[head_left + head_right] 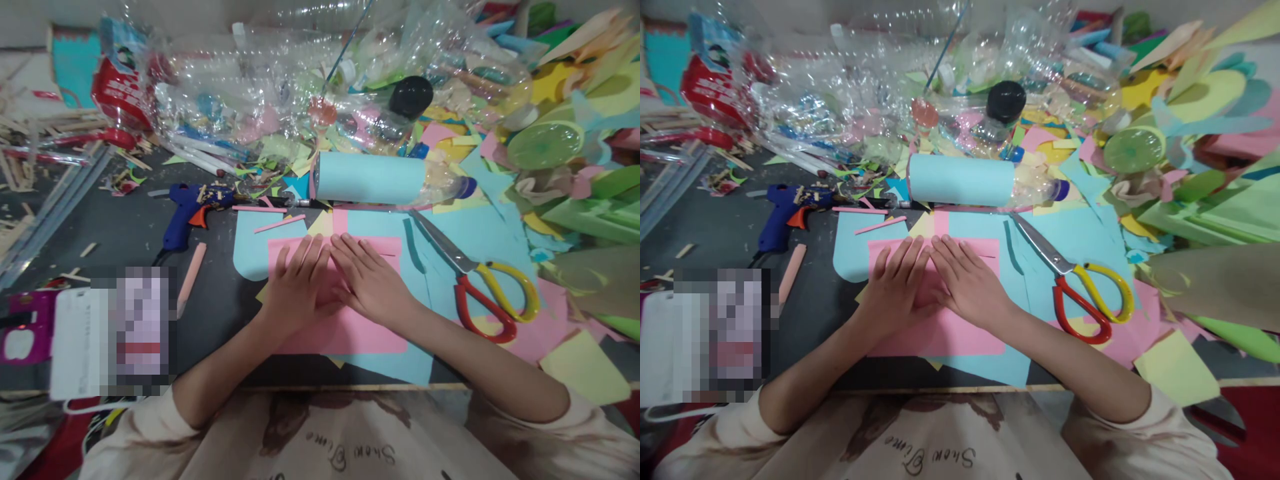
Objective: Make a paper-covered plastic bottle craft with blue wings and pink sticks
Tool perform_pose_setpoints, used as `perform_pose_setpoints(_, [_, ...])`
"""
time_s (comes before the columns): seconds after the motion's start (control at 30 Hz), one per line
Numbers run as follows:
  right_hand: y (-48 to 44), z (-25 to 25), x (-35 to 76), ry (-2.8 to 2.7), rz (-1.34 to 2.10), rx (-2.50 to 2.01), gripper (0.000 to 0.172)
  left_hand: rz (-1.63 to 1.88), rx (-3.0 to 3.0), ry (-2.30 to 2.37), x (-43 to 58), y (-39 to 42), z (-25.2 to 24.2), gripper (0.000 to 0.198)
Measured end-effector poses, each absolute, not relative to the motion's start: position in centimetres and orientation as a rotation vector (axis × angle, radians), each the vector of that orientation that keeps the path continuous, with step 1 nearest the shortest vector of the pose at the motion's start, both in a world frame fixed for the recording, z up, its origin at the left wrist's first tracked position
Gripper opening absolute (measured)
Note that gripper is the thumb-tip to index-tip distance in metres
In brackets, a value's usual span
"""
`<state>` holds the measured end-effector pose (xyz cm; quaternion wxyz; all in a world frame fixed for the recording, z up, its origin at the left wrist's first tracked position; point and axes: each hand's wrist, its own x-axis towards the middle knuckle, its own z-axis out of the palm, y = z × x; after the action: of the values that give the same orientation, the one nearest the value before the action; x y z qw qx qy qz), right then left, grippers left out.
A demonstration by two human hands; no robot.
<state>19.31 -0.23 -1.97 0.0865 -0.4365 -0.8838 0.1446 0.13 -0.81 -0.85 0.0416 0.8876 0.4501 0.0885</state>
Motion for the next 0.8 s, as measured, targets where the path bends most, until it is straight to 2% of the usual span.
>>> perform_pose_setpoints(0.8, [0.09, -1.75, 19.47, -2.634, 0.464, -1.291, 0.064, 0.303, 2.695, 1.394, 0.24, -0.96, -0.89, 0.077])
